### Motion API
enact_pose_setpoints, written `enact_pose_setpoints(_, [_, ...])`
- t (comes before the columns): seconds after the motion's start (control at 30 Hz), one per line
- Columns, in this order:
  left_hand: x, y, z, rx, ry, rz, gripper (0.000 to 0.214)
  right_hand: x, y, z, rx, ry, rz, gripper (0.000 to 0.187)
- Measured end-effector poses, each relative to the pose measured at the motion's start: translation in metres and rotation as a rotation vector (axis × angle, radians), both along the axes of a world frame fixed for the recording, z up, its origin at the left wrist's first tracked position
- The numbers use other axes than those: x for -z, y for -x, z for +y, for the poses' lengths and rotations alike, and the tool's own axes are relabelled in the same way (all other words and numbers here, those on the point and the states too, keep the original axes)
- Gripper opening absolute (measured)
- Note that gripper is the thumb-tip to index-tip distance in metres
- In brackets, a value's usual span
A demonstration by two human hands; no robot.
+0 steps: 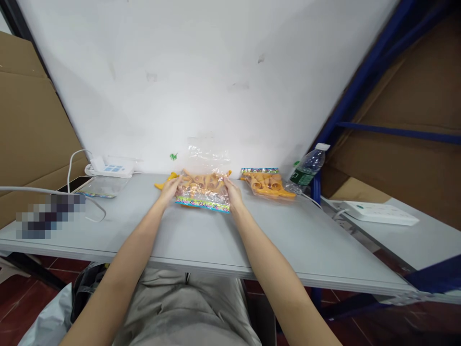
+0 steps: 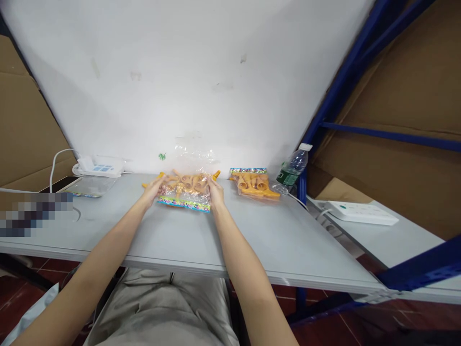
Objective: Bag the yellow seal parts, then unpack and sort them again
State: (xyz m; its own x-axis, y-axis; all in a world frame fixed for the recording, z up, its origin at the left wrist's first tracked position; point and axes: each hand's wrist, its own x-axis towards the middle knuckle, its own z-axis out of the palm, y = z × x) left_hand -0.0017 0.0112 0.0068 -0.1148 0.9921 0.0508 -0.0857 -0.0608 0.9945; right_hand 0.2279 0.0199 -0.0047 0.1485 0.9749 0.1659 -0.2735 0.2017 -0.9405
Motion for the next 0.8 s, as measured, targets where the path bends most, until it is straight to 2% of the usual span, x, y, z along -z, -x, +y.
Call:
enact_pose_setpoints(0.07, [0.003,-0.004,0.0,0.011,-0.058,0.096,0.032,-0.001,-0.002,0.0,-0.009,0.048,0.034,0.04])
enact_pose_setpoints(0.17, [0.008,-0.004,0.003,-0.055,-0.152,0.222,0.029,-0.003,-0.002,-0.001,0.024,0.041,0.031,0.042])
enact_pose_setpoints(0.3, [0.011,-0.002,0.001,-0.266,-0.372,0.532,0.017,-0.005,0.002,-0.001,0.167,-0.012,0.028,0.048])
enact_pose_setpoints(0.37, [0.01,-0.006,-0.006,-0.336,-0.549,0.72,0.027,-0.005,0.002,-0.001,0.241,-0.03,0.038,0.055])
enact_pose_setpoints(0.43, [0.009,-0.015,-0.016,-0.279,-0.706,0.91,0.044,-0.005,0.001,0.0,0.296,-0.043,0.067,0.059])
enact_pose_setpoints(0.53, [0.01,-0.033,-0.031,-0.027,-0.861,1.2,0.065,-0.004,-0.001,0.0,0.34,-0.058,0.136,0.058])
enact_pose_setpoints(0.6, [0.01,-0.044,-0.036,0.109,-0.944,1.363,0.066,-0.005,0.0,-0.001,0.333,-0.063,0.17,0.056])
enact_pose_setpoints(0.7, [0.008,-0.053,-0.034,0.158,-0.989,1.499,0.069,-0.008,0.003,-0.004,0.29,-0.085,0.187,0.058])
enact_pose_setpoints(0.8, [-0.001,-0.048,-0.026,0.155,-0.955,1.469,0.073,-0.01,0.007,-0.007,0.214,-0.105,0.175,0.059])
